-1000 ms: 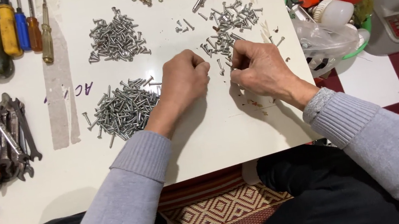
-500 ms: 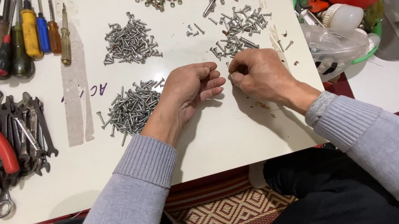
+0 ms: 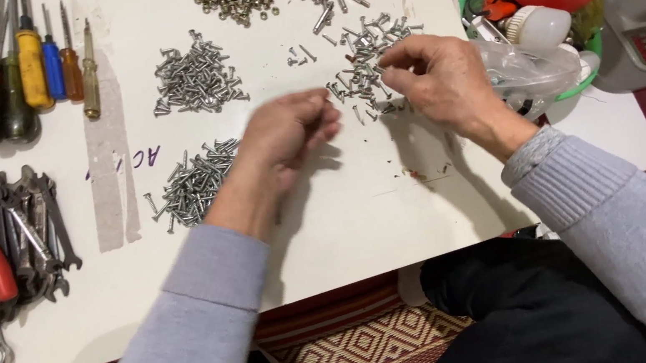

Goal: Sorting various types and sizes of screws into organized piles on a white surface.

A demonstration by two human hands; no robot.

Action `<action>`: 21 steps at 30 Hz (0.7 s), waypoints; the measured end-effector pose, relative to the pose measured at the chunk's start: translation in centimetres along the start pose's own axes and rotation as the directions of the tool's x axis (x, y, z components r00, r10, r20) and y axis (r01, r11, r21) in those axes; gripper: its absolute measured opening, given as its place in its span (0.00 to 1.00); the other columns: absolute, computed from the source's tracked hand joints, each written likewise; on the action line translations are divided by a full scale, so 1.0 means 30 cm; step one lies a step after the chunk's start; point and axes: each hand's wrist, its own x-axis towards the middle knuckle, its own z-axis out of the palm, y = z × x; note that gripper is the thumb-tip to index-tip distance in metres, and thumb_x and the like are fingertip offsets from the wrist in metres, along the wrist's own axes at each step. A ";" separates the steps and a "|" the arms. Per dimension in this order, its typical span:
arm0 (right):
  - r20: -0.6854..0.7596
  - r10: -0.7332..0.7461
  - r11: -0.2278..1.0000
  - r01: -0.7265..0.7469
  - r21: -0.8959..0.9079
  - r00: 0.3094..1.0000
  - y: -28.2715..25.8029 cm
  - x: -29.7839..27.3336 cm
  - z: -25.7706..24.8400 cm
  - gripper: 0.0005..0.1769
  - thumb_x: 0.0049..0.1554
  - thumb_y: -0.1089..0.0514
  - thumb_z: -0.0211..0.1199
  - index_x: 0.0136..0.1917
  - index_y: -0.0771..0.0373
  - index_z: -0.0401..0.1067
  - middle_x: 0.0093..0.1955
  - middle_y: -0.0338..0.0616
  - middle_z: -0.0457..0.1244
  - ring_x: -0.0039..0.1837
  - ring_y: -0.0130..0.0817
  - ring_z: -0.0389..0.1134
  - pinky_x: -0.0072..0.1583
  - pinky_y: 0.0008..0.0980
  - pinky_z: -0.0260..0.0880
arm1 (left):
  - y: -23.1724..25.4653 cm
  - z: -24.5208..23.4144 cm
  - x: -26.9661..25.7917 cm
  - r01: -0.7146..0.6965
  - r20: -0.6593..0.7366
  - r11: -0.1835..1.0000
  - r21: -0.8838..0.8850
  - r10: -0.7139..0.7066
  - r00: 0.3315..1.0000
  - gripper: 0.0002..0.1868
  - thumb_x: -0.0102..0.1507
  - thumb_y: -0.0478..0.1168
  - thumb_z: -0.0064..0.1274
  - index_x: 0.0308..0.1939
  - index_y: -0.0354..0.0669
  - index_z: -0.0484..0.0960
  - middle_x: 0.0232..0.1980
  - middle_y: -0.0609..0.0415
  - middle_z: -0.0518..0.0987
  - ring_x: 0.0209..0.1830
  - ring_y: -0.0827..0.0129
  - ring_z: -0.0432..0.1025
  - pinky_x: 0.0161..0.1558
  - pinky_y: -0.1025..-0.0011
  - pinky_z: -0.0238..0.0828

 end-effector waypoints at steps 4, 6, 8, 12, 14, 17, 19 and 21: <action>0.056 0.192 0.971 -0.182 -0.153 0.980 0.019 -0.021 -0.028 0.11 0.53 0.61 0.69 0.50 0.53 0.81 0.40 0.43 0.71 0.41 0.36 0.71 0.45 0.34 0.70 | 0.123 -0.052 0.016 -0.151 -0.078 0.943 0.296 0.182 0.980 0.19 0.62 0.33 0.55 0.56 0.32 0.80 0.34 0.50 0.81 0.27 0.69 0.82 0.36 0.73 0.88; 0.252 0.328 0.931 -0.266 -0.250 0.911 -0.004 -0.015 -0.037 0.15 0.55 0.62 0.68 0.57 0.58 0.78 0.42 0.42 0.69 0.37 0.28 0.67 0.38 0.22 0.70 | 0.194 -0.064 -0.007 -0.118 -0.182 0.785 0.609 0.283 0.942 0.10 0.66 0.30 0.47 0.49 0.37 0.82 0.47 0.52 0.80 0.34 0.75 0.76 0.35 0.82 0.83; 0.264 0.324 0.927 -0.249 -0.281 0.908 -0.035 -0.023 -0.028 0.16 0.55 0.63 0.67 0.58 0.57 0.78 0.45 0.45 0.70 0.41 0.32 0.70 0.44 0.25 0.74 | 0.220 -0.092 0.003 -0.114 -0.165 0.731 0.673 0.298 0.940 0.10 0.66 0.29 0.47 0.49 0.37 0.82 0.44 0.52 0.81 0.32 0.76 0.76 0.33 0.84 0.82; 0.294 0.166 0.916 -0.037 -0.398 0.941 -0.001 -0.007 0.007 0.16 0.54 0.61 0.68 0.57 0.54 0.79 0.47 0.47 0.70 0.45 0.37 0.72 0.51 0.33 0.76 | 0.236 -0.151 0.040 -0.125 -0.136 0.591 0.797 0.377 0.916 0.11 0.65 0.28 0.49 0.47 0.38 0.83 0.44 0.49 0.81 0.35 0.70 0.81 0.37 0.83 0.87; 0.291 0.129 0.911 0.002 -0.412 0.948 0.016 -0.003 0.011 0.13 0.54 0.60 0.68 0.54 0.55 0.80 0.47 0.45 0.70 0.45 0.36 0.72 0.51 0.34 0.75 | 0.242 -0.152 0.019 -0.105 -0.156 0.582 0.806 0.380 0.912 0.10 0.65 0.29 0.49 0.47 0.40 0.84 0.43 0.52 0.81 0.35 0.73 0.80 0.38 0.83 0.85; 0.287 0.048 0.902 0.082 -0.423 0.957 0.038 0.002 0.018 0.09 0.54 0.61 0.68 0.50 0.57 0.81 0.45 0.44 0.69 0.45 0.36 0.71 0.50 0.35 0.73 | 0.236 -0.175 0.024 -0.101 -0.170 0.556 0.825 0.415 0.894 0.10 0.65 0.30 0.49 0.47 0.40 0.84 0.42 0.53 0.81 0.35 0.75 0.79 0.38 0.82 0.85; 0.287 0.006 0.899 0.120 -0.421 0.958 0.055 0.004 0.021 0.07 0.54 0.61 0.68 0.47 0.59 0.81 0.45 0.44 0.69 0.44 0.36 0.70 0.48 0.34 0.72 | 0.228 -0.189 0.036 -0.116 -0.163 0.538 0.835 0.443 0.882 0.10 0.65 0.30 0.49 0.48 0.38 0.83 0.42 0.52 0.82 0.34 0.73 0.80 0.36 0.80 0.85; 0.311 -0.007 0.880 0.154 -0.450 0.950 0.073 0.006 0.025 0.04 0.57 0.60 0.65 0.47 0.57 0.79 0.46 0.41 0.68 0.46 0.36 0.69 0.50 0.36 0.71 | 0.224 -0.195 0.042 -0.128 -0.162 0.529 0.839 0.467 0.869 0.12 0.64 0.29 0.49 0.50 0.39 0.82 0.47 0.51 0.81 0.38 0.71 0.80 0.41 0.79 0.86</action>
